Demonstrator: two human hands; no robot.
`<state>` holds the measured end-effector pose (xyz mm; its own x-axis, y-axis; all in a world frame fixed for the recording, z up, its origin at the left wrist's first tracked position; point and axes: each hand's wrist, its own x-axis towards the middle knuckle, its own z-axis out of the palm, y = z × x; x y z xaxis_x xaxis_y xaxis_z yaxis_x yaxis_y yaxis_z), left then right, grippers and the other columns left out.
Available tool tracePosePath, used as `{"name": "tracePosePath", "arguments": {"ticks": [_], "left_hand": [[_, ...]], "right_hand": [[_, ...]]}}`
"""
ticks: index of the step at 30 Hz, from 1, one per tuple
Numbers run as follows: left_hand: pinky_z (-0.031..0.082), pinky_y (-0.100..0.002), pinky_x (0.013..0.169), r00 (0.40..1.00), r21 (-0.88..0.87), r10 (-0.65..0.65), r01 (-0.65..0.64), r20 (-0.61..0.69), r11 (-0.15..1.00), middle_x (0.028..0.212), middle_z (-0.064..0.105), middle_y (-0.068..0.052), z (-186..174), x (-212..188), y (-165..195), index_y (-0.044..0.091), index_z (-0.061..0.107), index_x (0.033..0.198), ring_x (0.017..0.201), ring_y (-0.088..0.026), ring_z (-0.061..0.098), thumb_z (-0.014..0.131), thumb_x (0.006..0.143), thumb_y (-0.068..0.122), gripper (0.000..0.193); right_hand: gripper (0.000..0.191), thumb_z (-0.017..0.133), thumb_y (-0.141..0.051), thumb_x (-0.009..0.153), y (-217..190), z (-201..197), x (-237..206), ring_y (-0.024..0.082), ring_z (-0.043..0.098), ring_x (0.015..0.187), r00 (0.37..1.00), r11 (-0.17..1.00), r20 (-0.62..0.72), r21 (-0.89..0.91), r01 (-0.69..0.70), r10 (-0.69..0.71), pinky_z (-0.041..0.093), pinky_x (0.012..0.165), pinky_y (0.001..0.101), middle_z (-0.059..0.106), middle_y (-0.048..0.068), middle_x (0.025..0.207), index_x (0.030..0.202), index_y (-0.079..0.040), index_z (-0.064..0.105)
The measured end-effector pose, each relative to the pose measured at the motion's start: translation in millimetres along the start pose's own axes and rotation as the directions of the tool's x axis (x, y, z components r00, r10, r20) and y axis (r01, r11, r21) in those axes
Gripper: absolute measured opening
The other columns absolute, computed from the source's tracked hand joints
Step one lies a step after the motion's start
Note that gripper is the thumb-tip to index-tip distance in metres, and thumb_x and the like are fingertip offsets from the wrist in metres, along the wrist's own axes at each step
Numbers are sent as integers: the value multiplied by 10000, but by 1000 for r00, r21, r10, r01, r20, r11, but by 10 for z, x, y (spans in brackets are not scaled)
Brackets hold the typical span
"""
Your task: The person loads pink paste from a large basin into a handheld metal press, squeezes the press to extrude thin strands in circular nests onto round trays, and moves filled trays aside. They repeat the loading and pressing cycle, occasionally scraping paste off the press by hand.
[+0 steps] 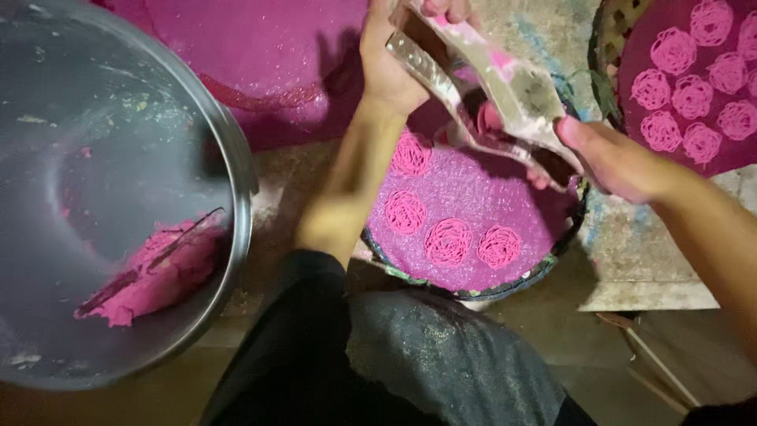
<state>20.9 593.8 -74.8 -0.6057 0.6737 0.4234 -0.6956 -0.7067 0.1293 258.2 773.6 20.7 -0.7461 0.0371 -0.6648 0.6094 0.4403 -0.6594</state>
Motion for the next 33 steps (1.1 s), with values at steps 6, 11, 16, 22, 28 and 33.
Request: {"name": "tracePosePath", "arguments": {"ticks": [6,11,16,22,28,33], "left_hand": [[503,-468,905,997,106,79,-77,-20,991,812,509,18,-290,252,124,155,504,870,856,-201,551,464,1041,480,369],[496,-416,875,986,15,37,-35,-161,999,784,505,37,-340,155,-10,165,514,871,806,-161,535,475,1000,507,367],[479,-398,826,985,51,150,-146,-80,988,751,486,24,-355,397,-15,169,500,823,760,-181,533,473,1044,493,394],[435,-368,716,981,170,150,-129,-119,977,749,472,10,-383,274,76,148,474,843,736,-156,513,489,1049,457,372],[469,-426,803,978,111,166,-153,-123,982,758,505,11,-168,461,-83,164,494,829,790,-202,534,510,1047,475,380],[473,-414,753,750,75,-100,196,-654,978,806,577,-109,-67,509,69,40,540,1028,792,-245,562,328,1016,549,552]], "right_hand": [[803,256,-668,1031,-162,71,310,294,673,745,979,975,-192,-194,-104,66,562,745,469,702,194,839,1029,-1,702],[794,256,-673,994,-293,-31,199,256,726,724,988,979,-152,-197,-57,27,611,735,442,738,154,780,960,-25,712],[815,285,-687,1029,-320,-141,269,249,722,766,961,953,-275,-295,-68,-17,568,765,426,721,150,801,1008,20,688],[798,317,-686,975,-220,-14,322,238,728,673,985,995,-170,-95,-5,-11,618,676,409,719,134,748,994,22,684],[723,372,-643,1030,-182,-231,299,236,658,704,945,969,-316,-247,0,-81,527,672,379,695,132,767,988,5,692],[693,377,-643,1018,-63,-204,403,191,677,703,962,997,-264,-37,65,-73,547,657,356,685,98,776,995,-10,657]]}}
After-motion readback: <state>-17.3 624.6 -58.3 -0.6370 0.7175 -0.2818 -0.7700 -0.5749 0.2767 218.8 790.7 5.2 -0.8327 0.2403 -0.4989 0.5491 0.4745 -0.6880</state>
